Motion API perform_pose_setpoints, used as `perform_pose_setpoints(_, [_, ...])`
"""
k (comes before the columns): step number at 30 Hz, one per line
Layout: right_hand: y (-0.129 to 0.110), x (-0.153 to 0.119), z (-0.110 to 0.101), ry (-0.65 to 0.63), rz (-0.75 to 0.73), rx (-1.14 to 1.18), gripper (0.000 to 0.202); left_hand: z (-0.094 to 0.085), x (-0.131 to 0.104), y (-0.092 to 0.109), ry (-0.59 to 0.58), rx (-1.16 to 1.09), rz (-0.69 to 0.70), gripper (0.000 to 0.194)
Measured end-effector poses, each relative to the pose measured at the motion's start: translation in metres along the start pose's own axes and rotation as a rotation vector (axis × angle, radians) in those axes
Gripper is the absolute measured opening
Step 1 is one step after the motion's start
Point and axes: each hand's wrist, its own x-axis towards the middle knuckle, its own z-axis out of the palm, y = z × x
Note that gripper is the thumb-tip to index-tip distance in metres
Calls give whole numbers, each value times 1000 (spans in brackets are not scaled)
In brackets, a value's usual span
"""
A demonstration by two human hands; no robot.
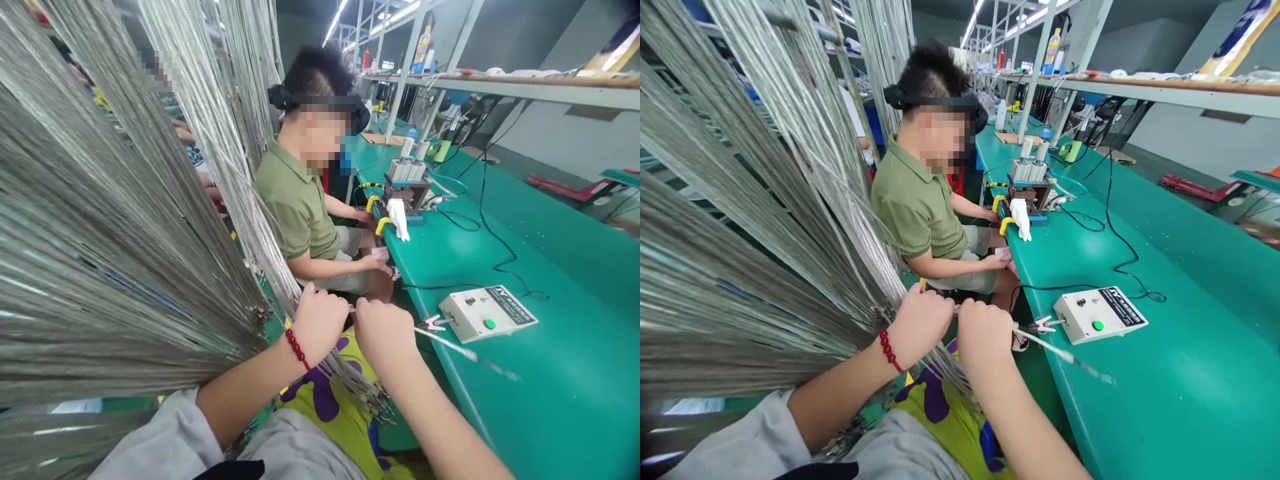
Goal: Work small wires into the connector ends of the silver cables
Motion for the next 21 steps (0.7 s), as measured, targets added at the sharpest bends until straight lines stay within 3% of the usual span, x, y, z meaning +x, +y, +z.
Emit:
perform_pose_setpoints(3, [16, 14, -4, -4, -109, -32, 26, 4, -11, -10, 63, 9, 21, 26])
perform_pose_setpoints(7, [32, 19, -10, 24, -178, -108, 27, 20, -29, -19, 267, 104, 116, 69])
perform_pose_setpoints(11, [40, 27, -25, 9, -163, -170, 29, 35, -41, -30, 355, 229, 216, 69])
perform_pose_setpoints(13, [43, 32, -37, 10, -149, -199, 29, 39, -45, -39, 349, 236, 291, 65])
perform_pose_setpoints(16, [49, 37, -57, 30, -145, -240, 28, 49, -51, -53, 250, 213, 392, 48])
perform_pose_setpoints(18, [54, 40, -69, 51, -166, -275, 29, 61, -57, -58, 152, 226, 366, 37])
perform_pose_setpoints(21, [62, 44, -86, 87, -216, -333, 30, 82, -65, -56, 80, 268, 247, 34])
